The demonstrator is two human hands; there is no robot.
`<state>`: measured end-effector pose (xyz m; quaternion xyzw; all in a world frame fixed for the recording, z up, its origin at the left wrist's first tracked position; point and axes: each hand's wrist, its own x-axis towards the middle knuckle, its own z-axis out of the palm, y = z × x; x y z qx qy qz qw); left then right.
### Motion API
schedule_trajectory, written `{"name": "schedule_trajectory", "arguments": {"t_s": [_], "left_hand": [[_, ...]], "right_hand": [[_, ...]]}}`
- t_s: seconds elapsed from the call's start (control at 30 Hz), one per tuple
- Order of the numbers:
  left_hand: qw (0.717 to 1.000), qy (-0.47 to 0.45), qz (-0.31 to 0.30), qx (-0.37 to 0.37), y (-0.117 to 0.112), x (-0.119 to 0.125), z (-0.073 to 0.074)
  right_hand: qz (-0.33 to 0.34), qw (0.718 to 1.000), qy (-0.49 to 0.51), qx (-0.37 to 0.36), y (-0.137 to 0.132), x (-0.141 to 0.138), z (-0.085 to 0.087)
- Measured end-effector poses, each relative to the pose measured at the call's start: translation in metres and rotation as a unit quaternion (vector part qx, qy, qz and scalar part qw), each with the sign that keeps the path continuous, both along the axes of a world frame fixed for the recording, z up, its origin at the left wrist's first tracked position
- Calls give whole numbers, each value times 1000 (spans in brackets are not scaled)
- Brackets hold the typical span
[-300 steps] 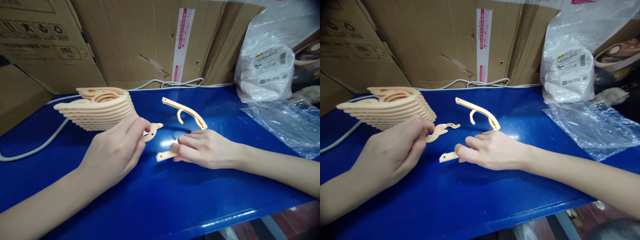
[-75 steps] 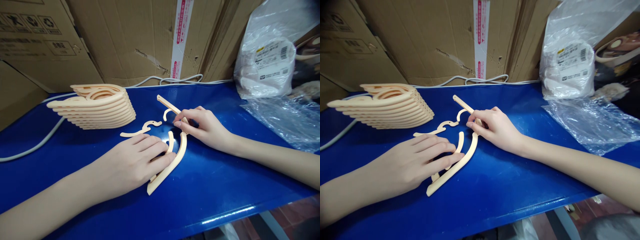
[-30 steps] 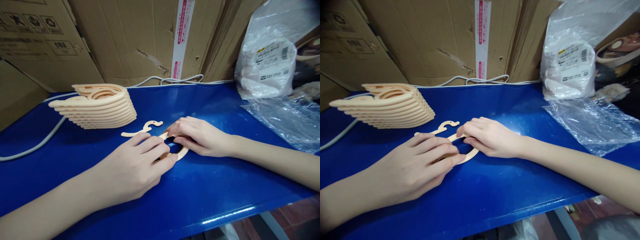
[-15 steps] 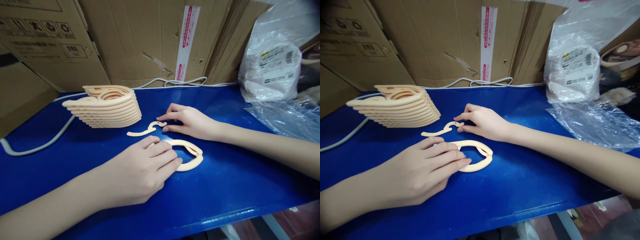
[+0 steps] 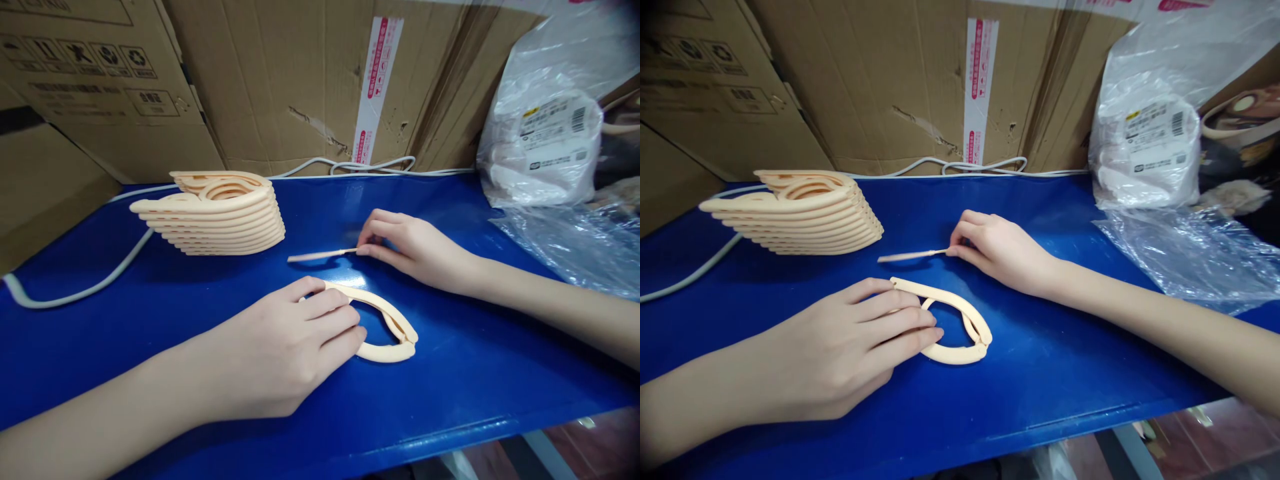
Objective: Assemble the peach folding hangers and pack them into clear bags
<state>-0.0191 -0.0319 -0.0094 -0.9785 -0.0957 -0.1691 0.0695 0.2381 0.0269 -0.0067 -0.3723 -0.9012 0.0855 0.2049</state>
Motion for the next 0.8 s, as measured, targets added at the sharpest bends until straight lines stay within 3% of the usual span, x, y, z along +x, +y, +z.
{"name": "schedule_trajectory", "arguments": {"t_s": [0.2, 0.4, 0.6, 0.8], "left_hand": [[1000, -9, -4, -21, 2, 1, -1], [999, -9, 6, -31, 5, 2, 1], [999, -15, 6, -27, 7, -1, 1], [999, -30, 10, 16, 11, 0, -3]], "right_hand": [[-98, 978, 156, -95, -5, 26, 8], [-92, 924, 314, -197, -5, 25, 12], [-95, 886, 381, -248, -10, 22, 11], [-99, 889, 382, -234, -13, 26, 12]]}}
